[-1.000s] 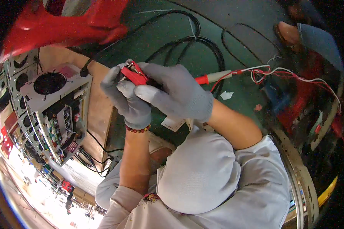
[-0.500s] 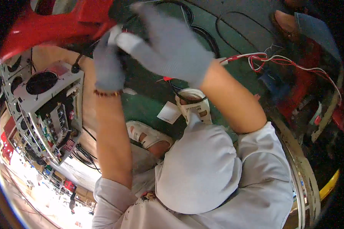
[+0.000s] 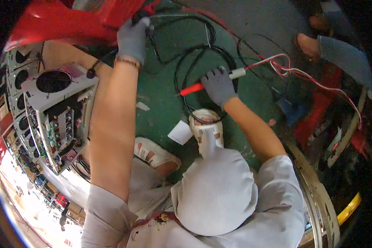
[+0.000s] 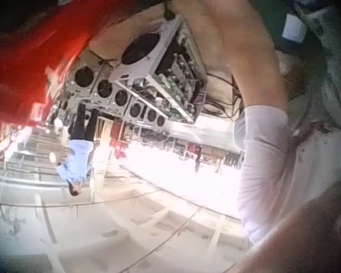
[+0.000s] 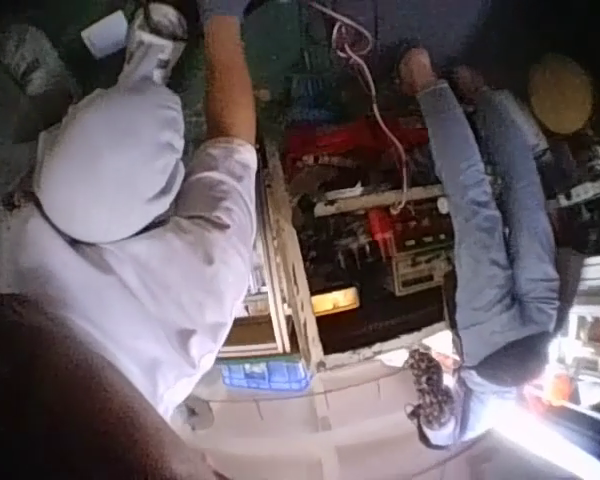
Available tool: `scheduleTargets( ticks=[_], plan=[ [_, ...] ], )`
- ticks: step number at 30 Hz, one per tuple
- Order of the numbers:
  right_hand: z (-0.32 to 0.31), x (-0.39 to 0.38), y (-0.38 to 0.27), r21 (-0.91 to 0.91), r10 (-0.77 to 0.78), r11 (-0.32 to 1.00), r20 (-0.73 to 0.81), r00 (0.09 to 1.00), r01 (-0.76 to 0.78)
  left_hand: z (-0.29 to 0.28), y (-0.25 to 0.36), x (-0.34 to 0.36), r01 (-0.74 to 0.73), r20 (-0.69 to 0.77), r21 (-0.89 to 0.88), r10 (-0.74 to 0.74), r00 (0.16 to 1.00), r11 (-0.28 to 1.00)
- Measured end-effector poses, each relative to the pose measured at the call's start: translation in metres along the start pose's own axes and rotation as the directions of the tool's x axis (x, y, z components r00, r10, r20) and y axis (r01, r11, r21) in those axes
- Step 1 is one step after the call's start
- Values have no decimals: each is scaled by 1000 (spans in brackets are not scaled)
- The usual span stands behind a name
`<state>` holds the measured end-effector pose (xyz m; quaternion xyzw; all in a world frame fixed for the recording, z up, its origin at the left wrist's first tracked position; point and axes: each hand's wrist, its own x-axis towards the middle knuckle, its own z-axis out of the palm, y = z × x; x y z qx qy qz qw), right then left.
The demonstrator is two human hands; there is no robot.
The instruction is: Testing and sorting electronic power inverter units on a warehouse floor using probes.
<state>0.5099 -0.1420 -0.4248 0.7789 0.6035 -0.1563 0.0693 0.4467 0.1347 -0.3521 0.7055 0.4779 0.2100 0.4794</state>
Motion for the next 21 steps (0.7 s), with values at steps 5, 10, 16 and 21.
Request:
scheduleTargets(
  ticks=[5, 10, 16, 21],
  plan=[
    [-92, -30, 10, 462, -247, 830, -199, 948, 313, -62, -25, -58, -164, -151, 83, 175, 973, 983],
    [-170, -42, 0, 830, -207, 390, -343, 916, 398, -73, -39, -110, 92, -337, -8, -89, 937, 996],
    [-224, -27, -28, 967, 20, -244, -66, 998, 69, -89, -68, -127, 147, -541, 96, -72, 838, 985],
    [-215, -17, -32, 984, 14, -94, -152, 988, 152, -85, -60, -144, 220, -553, 292, -23, 833, 931]
  ],
)
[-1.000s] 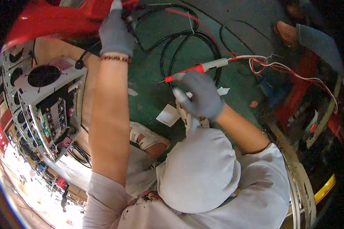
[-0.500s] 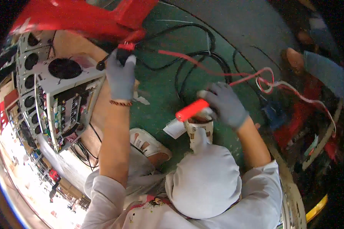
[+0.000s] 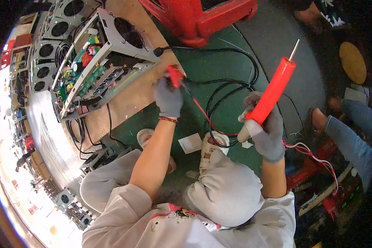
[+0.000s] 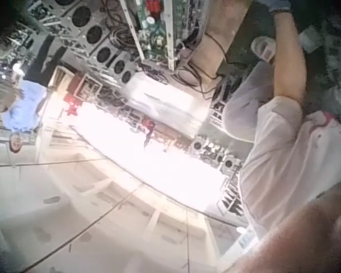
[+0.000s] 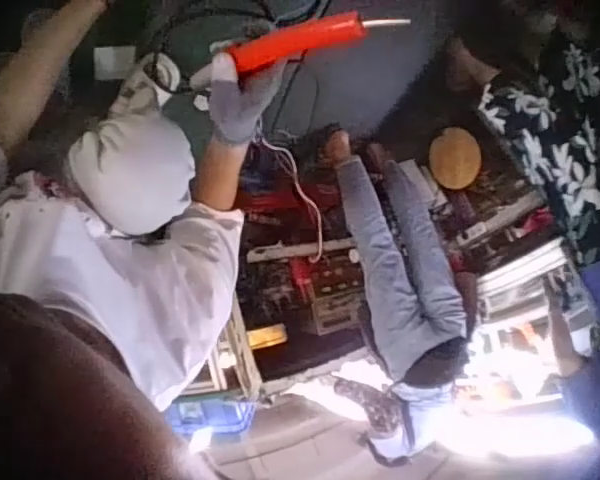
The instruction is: Testing and sorting electronic power inverter units on a warehouse floor using probes.
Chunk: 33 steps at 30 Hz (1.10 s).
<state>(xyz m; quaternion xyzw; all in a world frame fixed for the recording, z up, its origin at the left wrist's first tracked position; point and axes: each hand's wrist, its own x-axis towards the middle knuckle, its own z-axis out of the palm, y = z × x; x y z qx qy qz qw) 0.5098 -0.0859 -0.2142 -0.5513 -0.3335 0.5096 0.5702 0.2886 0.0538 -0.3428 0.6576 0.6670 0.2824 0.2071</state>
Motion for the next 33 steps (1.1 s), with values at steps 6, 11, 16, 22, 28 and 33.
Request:
scheduleTargets(
  ticks=[6, 11, 16, 22, 28, 33],
  plan=[
    [-16, -9, -6, 56, 241, 970, -97, 966, -236, 38, 65, 16, -140, 423, 58, 103, 900, 988],
    [-30, -28, -24, -44, 239, 967, -193, 952, -252, 72, 89, 34, 21, 569, 88, -67, 820, 996],
    [-41, -52, -39, -141, 166, 978, 86, 982, -153, 27, 68, -20, -367, 563, 254, 172, 808, 895],
    [-11, -48, -36, -382, 232, 921, 376, 897, -78, -80, 23, -30, -568, 954, -26, 191, 233, 823],
    [43, -11, -17, -455, 67, 872, 474, 878, 179, -133, 2, 29, -482, 983, -76, 145, 108, 873],
    [130, -9, -11, -666, 93, 673, 509, 856, 323, -197, 2, -1, 595, 825, -555, 478, 302, 581]
  ],
)
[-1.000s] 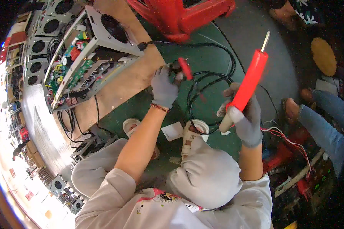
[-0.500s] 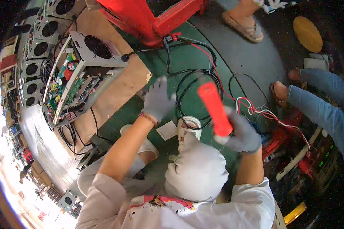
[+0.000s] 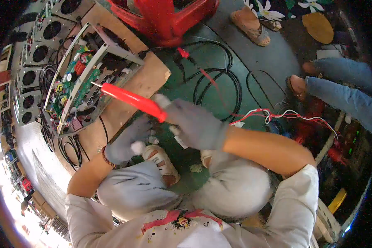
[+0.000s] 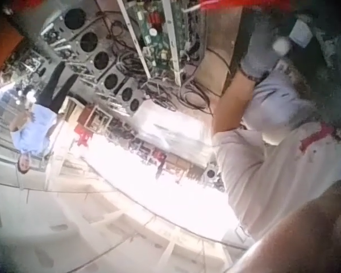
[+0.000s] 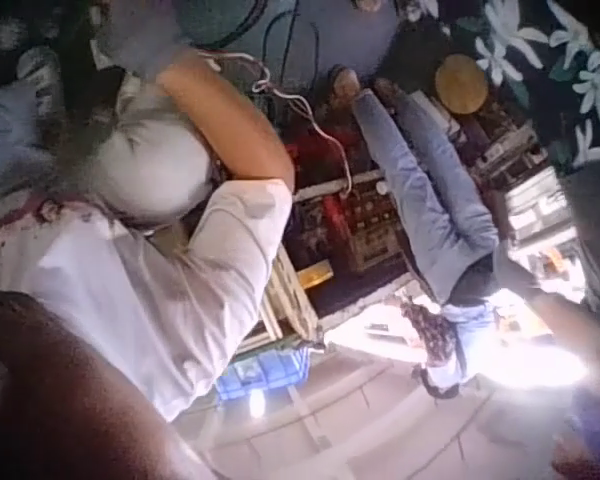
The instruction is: Testing and sorting electronic power inverter units on a warehouse floor using probes.
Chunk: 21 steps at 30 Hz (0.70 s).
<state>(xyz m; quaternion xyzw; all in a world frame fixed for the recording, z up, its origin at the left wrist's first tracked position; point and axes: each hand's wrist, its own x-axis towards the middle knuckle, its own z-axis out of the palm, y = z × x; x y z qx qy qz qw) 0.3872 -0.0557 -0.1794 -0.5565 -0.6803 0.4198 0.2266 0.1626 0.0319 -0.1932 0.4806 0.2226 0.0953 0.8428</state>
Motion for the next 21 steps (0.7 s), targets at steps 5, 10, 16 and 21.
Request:
scheduleTargets(
  ticks=[5, 10, 16, 21],
  plan=[
    [63, 25, -56, 153, -152, 973, -122, 981, 170, 3, 41, -62, 129, -516, -283, -264, 815, 950],
    [92, 9, -92, 616, -154, 755, -172, 973, 228, 16, 72, -144, -27, -205, 379, 112, 972, 925],
    [138, 25, -111, 805, -268, 591, 132, 954, 55, -35, 64, -178, -43, -113, 384, 93, 989, 922],
    [186, 46, -101, 740, -136, 671, 173, 976, -38, -70, 12, -183, -151, -474, -166, 55, 879, 974]
  ],
)
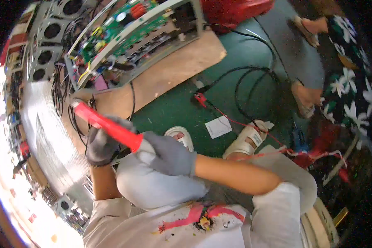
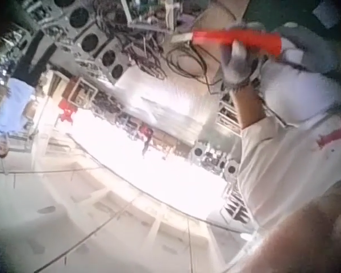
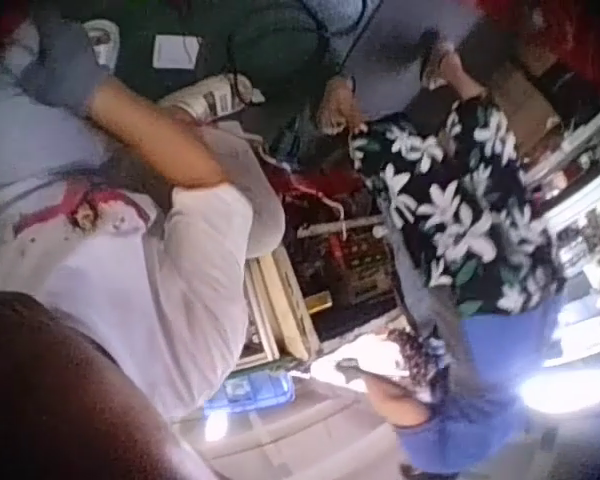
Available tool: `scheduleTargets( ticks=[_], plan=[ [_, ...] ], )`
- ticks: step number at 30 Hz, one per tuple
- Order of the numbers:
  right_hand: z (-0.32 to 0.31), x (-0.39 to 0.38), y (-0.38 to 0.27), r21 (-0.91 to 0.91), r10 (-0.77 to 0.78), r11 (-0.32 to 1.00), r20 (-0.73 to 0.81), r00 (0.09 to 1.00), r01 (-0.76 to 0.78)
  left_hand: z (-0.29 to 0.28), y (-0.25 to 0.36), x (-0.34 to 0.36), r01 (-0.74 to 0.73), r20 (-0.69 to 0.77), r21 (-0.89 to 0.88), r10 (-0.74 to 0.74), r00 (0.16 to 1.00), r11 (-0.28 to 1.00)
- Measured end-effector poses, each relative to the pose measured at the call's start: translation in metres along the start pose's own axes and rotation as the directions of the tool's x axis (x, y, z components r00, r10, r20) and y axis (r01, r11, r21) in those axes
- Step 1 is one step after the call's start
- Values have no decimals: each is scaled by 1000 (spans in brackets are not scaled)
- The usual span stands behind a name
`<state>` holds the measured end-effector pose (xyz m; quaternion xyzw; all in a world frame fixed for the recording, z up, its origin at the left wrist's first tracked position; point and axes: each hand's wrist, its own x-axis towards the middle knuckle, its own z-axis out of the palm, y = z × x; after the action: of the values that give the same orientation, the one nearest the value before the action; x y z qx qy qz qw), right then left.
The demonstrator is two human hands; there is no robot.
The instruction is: Testing and sorting electronic power inverter units on a warehouse floor using probes.
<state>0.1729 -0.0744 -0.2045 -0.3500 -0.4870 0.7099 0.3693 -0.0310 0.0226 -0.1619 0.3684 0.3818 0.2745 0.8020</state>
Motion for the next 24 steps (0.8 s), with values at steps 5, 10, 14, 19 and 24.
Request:
scheduleTargets(
  ticks=[5, 10, 14, 19, 24],
  plan=[
    [8, -17, 56, -89, 252, 948, -378, 891, -306, -23, -89, 35, 178, -94, -61, -183, 978, 982],
    [-17, -24, 103, 58, 252, 964, -509, 823, -259, 5, -146, 89, 137, -86, 15, -136, 987, 990],
    [-23, -26, 103, 403, 435, 884, -532, 726, -235, 29, -159, 109, 56, -217, 11, -52, 975, 998],
    [-30, -21, 100, 219, 386, 922, -565, 729, -318, 32, -156, 121, -131, -384, 37, 135, 914, 991],
    [-42, -15, 106, 222, 427, 903, -567, 704, -369, 29, -155, 138, -46, -359, 132, 91, 929, 990]
  ],
)
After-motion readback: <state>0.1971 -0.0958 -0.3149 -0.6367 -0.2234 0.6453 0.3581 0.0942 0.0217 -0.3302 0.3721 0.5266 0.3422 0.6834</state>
